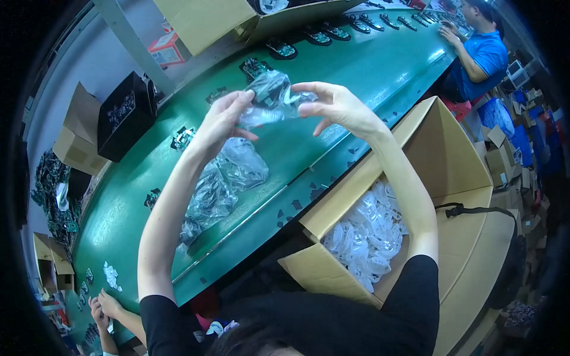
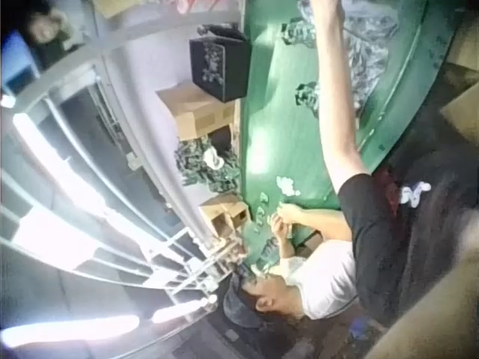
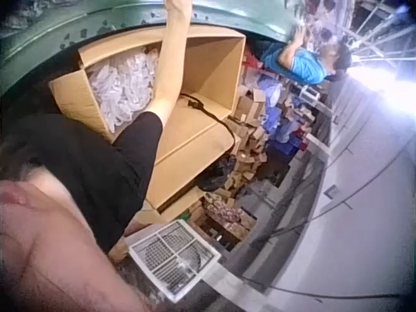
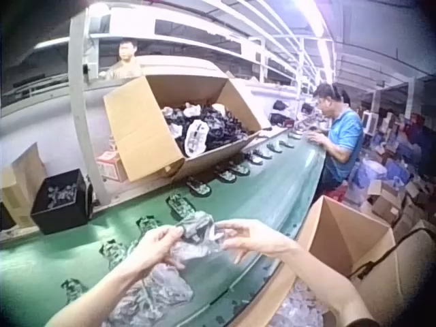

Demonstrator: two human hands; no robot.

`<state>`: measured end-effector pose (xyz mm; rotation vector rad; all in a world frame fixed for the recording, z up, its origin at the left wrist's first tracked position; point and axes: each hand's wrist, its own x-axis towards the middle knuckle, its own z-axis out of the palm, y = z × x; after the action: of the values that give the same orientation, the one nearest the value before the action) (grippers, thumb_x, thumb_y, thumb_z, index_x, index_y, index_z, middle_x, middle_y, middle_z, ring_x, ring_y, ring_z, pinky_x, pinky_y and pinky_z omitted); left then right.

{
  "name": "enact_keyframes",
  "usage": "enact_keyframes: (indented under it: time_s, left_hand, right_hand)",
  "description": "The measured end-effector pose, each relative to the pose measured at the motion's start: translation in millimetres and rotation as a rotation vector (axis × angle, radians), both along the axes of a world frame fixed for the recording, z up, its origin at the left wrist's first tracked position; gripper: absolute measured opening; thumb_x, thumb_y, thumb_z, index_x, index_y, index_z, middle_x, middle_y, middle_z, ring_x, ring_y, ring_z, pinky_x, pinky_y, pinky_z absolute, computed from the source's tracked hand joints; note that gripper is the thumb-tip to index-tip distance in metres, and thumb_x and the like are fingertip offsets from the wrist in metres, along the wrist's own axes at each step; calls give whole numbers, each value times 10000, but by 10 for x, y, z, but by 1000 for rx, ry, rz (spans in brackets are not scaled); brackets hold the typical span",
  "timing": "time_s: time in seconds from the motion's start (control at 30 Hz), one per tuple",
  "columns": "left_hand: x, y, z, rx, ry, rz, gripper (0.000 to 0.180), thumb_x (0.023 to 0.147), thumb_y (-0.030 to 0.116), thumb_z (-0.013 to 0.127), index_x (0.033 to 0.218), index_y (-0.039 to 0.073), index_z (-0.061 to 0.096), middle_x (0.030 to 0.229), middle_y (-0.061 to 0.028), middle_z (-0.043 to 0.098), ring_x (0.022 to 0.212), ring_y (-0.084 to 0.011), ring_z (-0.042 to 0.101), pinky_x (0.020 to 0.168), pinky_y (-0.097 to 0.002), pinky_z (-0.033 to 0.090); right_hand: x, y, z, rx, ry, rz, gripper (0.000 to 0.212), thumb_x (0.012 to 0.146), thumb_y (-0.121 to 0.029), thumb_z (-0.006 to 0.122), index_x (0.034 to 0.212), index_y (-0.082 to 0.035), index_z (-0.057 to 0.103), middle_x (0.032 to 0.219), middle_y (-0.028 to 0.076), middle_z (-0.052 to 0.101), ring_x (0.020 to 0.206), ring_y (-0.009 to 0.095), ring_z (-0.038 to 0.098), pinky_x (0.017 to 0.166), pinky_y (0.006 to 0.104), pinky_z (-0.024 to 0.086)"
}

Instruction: The person assembles computer mice along a conveyor belt by fitting scroll wheels onto circuit board bases by hand. They unpack additional mouse components from plastic bags and arrange the mouse assemblies along the line.

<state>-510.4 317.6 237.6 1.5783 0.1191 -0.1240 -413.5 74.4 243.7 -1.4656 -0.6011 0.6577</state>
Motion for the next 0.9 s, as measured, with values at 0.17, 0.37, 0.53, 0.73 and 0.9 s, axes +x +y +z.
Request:
enact_keyframes:
  time_s: [0.17,0.37,0.53,0.73,0.9]
  left_hand:
    - [73,-29,-41,-80,-115,69,436,1055,399,510,1216,-2,574,1080,-96,638,878,-169,676,650,-304,608]
    - [-14,135,-168,74,-257,113,361,1051,295,548,1215,-11,644,964,-56,706,764,-110,662,589,-276,586]
    - [-65,184,-255,662,-280,124,305,1016,225,564,1239,46,669,897,-122,729,792,-235,698,737,-373,557]
    - [88,24,-259,783,-471,0,738,891,289,729,1523,115,389,1344,-213,597,1170,-346,629,975,-427,512]
    - [349,-149,-239,727,-507,183,772,864,317,750,1519,109,397,1241,-202,633,1132,-330,620,976,-420,512]
  right_hand:
    - [201,-19,-28,-282,-373,-183,458,966,-380,689,1233,-8,691,899,19,659,794,58,603,483,207,491]
    - [164,-68,-12,-360,-686,-240,351,1011,-341,626,1206,-66,721,765,22,510,733,98,506,640,275,437]
    - [107,-76,61,-312,-817,-265,301,1039,-291,583,1198,-74,720,749,43,443,698,144,446,618,316,380]
    - [-26,-18,116,-378,-1067,-273,269,1029,-269,594,1175,-89,730,740,59,429,683,167,455,620,319,392]
    - [-53,-20,161,-331,-1033,-162,235,1027,-223,595,1153,-85,738,767,58,456,701,158,484,638,314,412]
